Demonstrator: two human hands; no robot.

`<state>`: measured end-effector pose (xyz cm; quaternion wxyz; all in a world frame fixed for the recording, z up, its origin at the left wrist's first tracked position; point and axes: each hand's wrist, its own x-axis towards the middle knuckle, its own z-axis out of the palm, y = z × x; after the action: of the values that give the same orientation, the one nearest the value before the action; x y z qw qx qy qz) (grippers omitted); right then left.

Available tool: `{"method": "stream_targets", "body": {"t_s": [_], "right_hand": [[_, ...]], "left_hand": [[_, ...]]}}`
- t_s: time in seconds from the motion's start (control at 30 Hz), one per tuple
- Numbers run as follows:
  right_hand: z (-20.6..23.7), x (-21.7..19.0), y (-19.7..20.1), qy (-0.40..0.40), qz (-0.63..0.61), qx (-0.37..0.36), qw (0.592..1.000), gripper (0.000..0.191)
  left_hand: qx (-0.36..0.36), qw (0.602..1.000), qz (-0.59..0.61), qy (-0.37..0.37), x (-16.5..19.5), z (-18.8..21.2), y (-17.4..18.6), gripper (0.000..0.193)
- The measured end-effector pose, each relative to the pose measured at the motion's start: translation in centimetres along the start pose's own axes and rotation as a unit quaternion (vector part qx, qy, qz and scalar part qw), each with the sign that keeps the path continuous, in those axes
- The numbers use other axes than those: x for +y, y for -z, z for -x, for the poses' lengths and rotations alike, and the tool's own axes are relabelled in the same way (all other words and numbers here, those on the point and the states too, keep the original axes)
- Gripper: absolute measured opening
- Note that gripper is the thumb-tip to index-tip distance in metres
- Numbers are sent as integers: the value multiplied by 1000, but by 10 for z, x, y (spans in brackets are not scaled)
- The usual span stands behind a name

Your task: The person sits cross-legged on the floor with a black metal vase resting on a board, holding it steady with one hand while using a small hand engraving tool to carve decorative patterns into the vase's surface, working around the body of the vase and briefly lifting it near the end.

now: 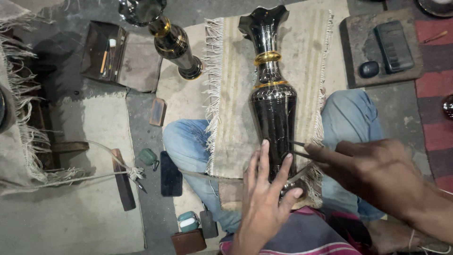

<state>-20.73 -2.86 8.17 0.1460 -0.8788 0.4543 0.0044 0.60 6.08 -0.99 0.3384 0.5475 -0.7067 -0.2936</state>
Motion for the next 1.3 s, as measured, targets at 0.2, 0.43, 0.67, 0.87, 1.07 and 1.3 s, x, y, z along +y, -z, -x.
{"method": "stream_targets", "body": {"t_s": [0.2, 0.43, 0.67, 0.87, 1.07, 1.3], "right_hand": [[7, -2, -13, -33, -27, 28, 999, 49], [9, -3, -13, -35, 8, 18, 999, 57], [14, -1, -21, -31, 22, 39, 998, 55], [17, -1, -23, -26, 23, 56, 998, 56], [18, 1, -25, -37, 18, 44, 998, 55], [18, 1, -27, -34, 31, 43, 998, 54]], "left_hand": [[-35, 999, -25, 26, 6, -1, -2, 69], [-49, 998, -27, 41, 6, 1, -5, 75], [-55, 997, -36, 32, 6, 3, -5, 74], [-54, 997, -35, 31, 7, 4, -4, 74], [-57, 997, -36, 31, 5, 4, -5, 76], [-59, 997, -30, 32, 4, 5, -7, 76]]}}
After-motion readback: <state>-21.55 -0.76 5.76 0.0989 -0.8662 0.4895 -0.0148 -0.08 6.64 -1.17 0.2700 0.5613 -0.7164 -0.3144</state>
